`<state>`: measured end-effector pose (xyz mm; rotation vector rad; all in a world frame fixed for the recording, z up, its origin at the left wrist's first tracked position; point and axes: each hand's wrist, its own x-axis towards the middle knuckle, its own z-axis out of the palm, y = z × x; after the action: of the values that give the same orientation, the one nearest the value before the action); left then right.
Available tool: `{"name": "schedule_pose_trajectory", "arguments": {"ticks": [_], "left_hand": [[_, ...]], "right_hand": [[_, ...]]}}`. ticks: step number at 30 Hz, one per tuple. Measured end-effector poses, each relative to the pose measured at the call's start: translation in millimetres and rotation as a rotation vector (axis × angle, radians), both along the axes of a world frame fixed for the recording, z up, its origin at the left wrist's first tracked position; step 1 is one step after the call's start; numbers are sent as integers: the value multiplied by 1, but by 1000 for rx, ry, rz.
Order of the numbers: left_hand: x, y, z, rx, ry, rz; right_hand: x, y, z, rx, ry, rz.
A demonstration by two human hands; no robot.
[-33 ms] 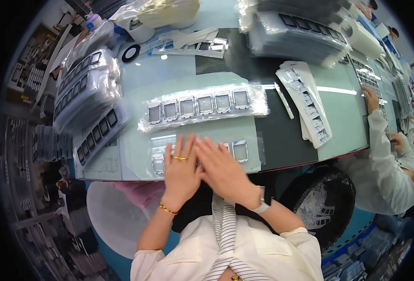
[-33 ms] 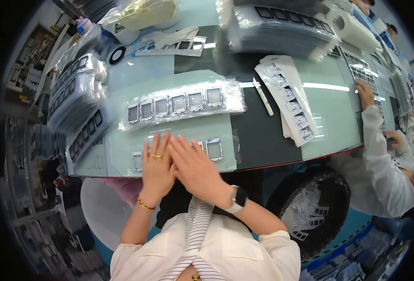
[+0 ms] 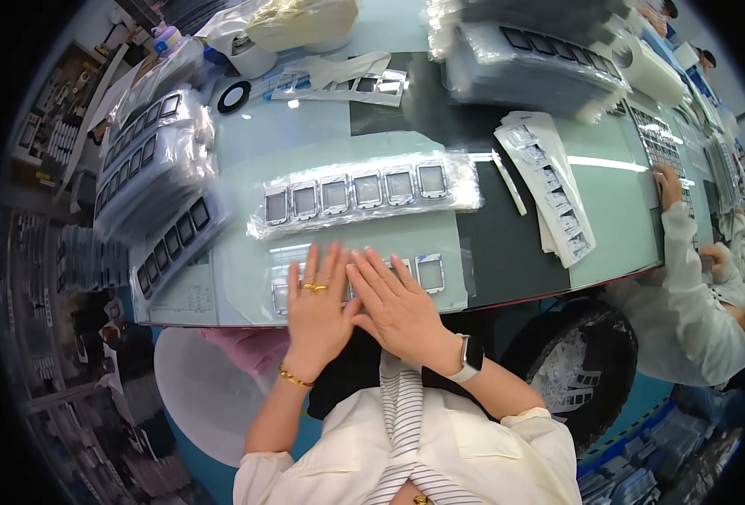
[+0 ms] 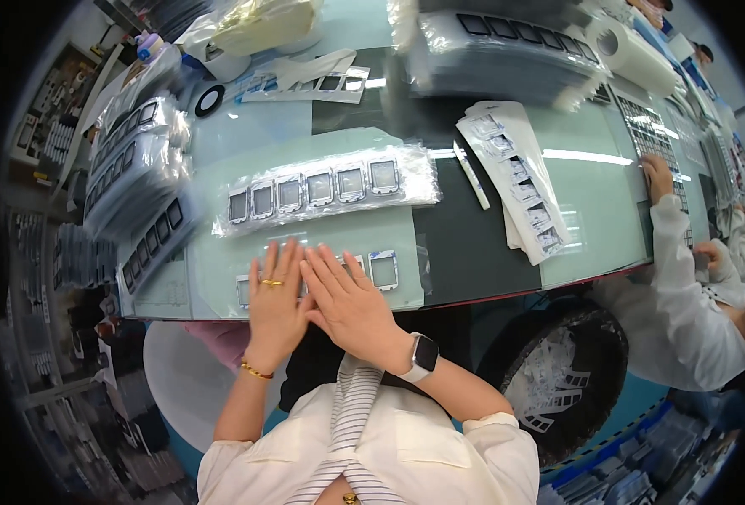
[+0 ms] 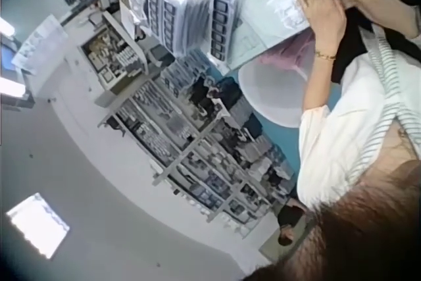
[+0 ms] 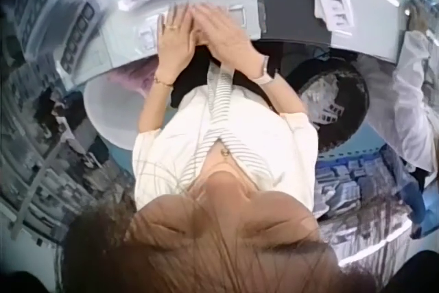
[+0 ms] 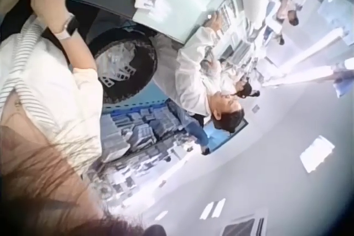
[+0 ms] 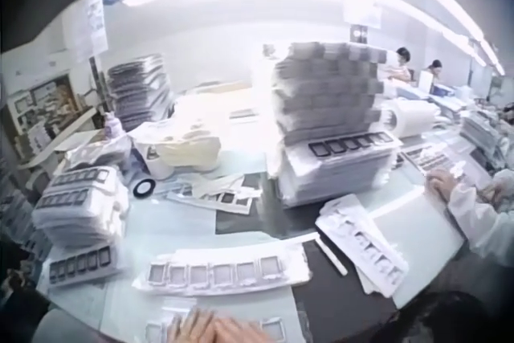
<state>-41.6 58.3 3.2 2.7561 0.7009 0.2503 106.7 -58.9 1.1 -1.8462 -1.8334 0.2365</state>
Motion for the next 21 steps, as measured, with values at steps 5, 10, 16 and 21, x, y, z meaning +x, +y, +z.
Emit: {"name": "schedule_pose_trajectory", "arguments": {"ticks": [5, 10, 16, 21], "left_hand": [[-58, 27, 1, 35, 103, 230], [-91, 40, -5, -17, 48, 291], [-99, 60, -2, -170, -137, 244], [-101, 61, 6, -198, -184, 310]], "right_hand": [[38, -21, 11, -166, -24, -120], [73, -32, 18, -7, -155, -277], [93, -30, 34, -228, 129, -457], [69, -27, 69, 124, 325, -108]]}}
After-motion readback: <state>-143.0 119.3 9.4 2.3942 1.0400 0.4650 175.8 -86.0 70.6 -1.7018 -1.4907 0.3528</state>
